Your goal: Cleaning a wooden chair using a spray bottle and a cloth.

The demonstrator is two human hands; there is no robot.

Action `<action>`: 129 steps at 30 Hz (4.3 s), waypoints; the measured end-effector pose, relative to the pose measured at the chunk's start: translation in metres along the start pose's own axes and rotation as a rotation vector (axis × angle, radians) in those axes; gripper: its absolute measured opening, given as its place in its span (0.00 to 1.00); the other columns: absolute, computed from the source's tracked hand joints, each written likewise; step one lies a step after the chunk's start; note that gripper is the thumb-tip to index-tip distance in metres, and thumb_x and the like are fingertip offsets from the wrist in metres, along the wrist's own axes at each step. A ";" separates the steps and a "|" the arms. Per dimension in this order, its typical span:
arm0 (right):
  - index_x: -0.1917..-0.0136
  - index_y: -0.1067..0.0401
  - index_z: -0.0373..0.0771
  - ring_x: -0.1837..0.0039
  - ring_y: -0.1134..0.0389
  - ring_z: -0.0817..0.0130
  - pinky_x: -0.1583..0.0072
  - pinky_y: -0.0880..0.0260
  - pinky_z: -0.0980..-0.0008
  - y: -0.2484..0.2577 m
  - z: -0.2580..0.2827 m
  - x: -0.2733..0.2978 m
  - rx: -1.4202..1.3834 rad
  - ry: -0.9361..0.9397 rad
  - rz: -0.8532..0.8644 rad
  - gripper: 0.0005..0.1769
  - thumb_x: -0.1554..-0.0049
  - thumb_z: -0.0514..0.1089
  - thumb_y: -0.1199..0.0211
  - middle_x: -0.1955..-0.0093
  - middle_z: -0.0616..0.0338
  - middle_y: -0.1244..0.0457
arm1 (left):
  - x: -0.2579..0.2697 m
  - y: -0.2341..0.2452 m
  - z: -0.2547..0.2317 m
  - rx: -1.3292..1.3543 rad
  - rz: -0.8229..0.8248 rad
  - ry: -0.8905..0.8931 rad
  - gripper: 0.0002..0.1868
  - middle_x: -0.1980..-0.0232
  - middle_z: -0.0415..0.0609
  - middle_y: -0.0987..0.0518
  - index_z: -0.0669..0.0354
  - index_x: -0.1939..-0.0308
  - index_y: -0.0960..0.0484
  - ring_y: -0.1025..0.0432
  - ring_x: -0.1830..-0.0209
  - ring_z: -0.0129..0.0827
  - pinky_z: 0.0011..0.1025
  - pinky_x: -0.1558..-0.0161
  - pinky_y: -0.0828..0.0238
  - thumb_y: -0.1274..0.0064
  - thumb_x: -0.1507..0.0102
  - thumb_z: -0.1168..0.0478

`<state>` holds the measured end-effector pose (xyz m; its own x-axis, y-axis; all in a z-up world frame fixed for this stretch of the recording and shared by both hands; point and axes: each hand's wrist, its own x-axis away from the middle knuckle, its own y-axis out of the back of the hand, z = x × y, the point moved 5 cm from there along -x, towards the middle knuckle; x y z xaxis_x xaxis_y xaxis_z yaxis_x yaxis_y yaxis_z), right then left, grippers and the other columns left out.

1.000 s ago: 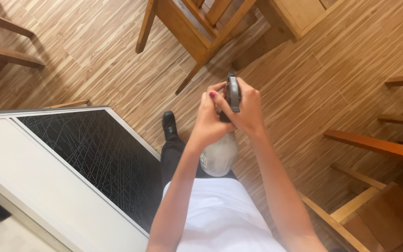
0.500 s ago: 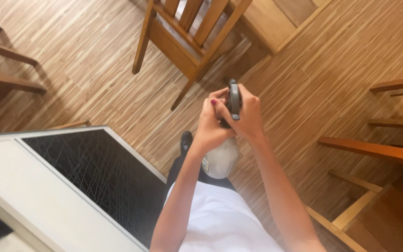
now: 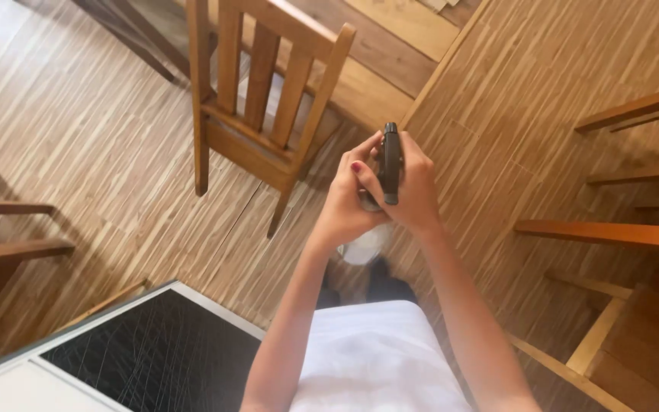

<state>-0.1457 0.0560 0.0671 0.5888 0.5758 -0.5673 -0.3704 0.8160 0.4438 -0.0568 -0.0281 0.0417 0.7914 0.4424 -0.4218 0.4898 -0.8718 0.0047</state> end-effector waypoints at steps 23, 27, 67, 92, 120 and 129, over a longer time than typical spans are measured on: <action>0.33 0.38 0.35 0.40 0.33 0.46 0.43 0.31 0.55 0.159 -0.220 -0.367 -0.027 0.390 0.300 0.40 0.50 0.48 0.20 0.40 0.45 0.39 | -0.399 -0.154 0.073 -0.130 -0.398 -0.107 0.43 0.32 0.54 0.24 0.57 0.28 0.30 0.18 0.44 0.40 0.31 0.47 0.18 0.37 0.49 0.77; 0.32 0.40 0.34 0.40 0.35 0.44 0.42 0.32 0.53 0.154 -0.253 -0.434 0.010 0.484 0.320 0.42 0.51 0.47 0.19 0.40 0.43 0.40 | -0.464 -0.154 0.066 -0.166 -0.448 -0.096 0.44 0.31 0.55 0.27 0.57 0.30 0.30 0.19 0.44 0.41 0.32 0.47 0.19 0.38 0.51 0.78; 0.17 0.56 0.41 0.37 0.33 0.58 0.45 0.28 0.62 0.029 -0.362 -0.745 -0.252 0.672 1.295 0.57 0.50 0.36 0.25 0.31 0.47 0.42 | -0.717 -0.146 0.114 -0.682 -1.499 0.162 0.44 0.30 0.58 0.29 0.54 0.26 0.33 0.33 0.28 0.55 0.41 0.41 0.24 0.56 0.46 0.84; 0.33 0.34 0.39 0.34 0.34 0.49 0.39 0.26 0.62 -0.073 -0.368 -0.936 -0.283 0.674 1.432 0.27 0.45 0.31 0.36 0.30 0.44 0.46 | -0.903 -0.023 0.169 -0.487 -1.706 0.104 0.15 0.49 0.52 0.21 0.58 0.47 0.21 0.27 0.46 0.44 0.37 0.45 0.30 0.46 0.38 0.70; 0.37 0.39 0.35 0.34 0.35 0.55 0.39 0.28 0.62 -0.277 -0.377 -0.995 -0.183 0.516 1.719 0.30 0.50 0.36 0.28 0.37 0.46 0.43 | -0.924 0.134 0.330 0.099 -2.106 0.576 0.31 0.44 0.62 0.24 0.64 0.40 0.23 0.25 0.48 0.42 0.36 0.47 0.25 0.36 0.47 0.60; 0.30 0.42 0.35 0.51 0.26 0.71 0.50 0.25 0.73 -0.224 -0.347 -1.032 -0.181 0.223 1.797 0.28 0.44 0.29 0.52 0.51 0.55 0.31 | -0.960 0.108 0.250 0.508 -2.065 0.020 0.17 0.54 0.46 0.24 0.63 0.45 0.30 0.29 0.58 0.28 0.31 0.58 0.29 0.47 0.33 0.57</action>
<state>-0.9201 -0.7029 0.3123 -0.6601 0.6458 0.3837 -0.4488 -0.7487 0.4879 -0.8552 -0.5997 0.2210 -0.6183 0.5973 0.5109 0.3280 0.7868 -0.5229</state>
